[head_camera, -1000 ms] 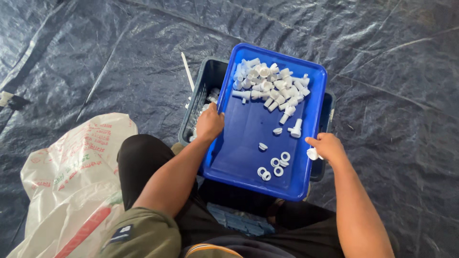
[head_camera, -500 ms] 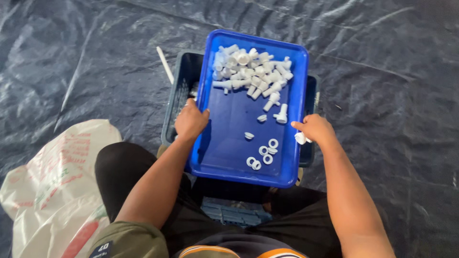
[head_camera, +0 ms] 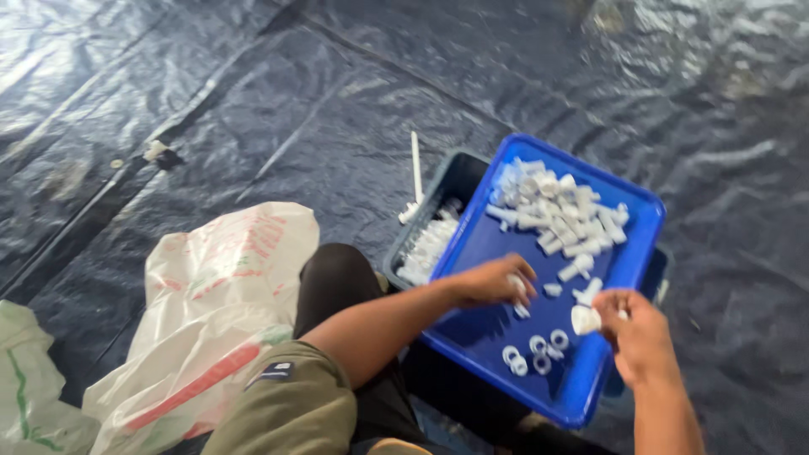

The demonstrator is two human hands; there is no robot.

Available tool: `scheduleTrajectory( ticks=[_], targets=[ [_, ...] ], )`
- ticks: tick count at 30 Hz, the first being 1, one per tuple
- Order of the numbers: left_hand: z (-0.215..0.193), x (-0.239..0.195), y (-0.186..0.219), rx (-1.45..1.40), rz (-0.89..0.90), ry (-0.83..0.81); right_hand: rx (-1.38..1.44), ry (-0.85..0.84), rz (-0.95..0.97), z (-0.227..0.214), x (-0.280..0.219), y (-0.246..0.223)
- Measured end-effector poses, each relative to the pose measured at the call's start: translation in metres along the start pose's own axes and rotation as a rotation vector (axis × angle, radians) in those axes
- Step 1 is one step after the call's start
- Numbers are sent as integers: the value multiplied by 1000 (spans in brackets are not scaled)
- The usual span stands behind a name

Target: The person sits on the floor and assembles small white plastic components by hand. They pick up cylindrical pieces and ring-shaped washers from a blue tray, fit them together, and place the assembled units into a larger gray bin.

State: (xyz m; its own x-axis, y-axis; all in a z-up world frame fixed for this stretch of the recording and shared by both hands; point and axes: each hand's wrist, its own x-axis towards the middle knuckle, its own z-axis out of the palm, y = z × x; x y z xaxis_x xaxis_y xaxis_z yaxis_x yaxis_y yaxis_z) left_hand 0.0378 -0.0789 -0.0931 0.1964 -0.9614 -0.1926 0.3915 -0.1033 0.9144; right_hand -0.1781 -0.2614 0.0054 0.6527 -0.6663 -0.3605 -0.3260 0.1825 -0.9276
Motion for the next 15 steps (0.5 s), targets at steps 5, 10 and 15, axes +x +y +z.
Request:
scheduleTrajectory(
  ticks=[5, 10, 15],
  targets=[
    [27, 21, -24, -80, -96, -200, -265, -26, -143, 23, 9, 19],
    [33, 33, -41, -163, -102, -147, -306, -47, -219, 41, 27, 36],
    [22, 43, -31, -157, -135, 43, -320, -44, -405, 64, 35, 34]
  ],
)
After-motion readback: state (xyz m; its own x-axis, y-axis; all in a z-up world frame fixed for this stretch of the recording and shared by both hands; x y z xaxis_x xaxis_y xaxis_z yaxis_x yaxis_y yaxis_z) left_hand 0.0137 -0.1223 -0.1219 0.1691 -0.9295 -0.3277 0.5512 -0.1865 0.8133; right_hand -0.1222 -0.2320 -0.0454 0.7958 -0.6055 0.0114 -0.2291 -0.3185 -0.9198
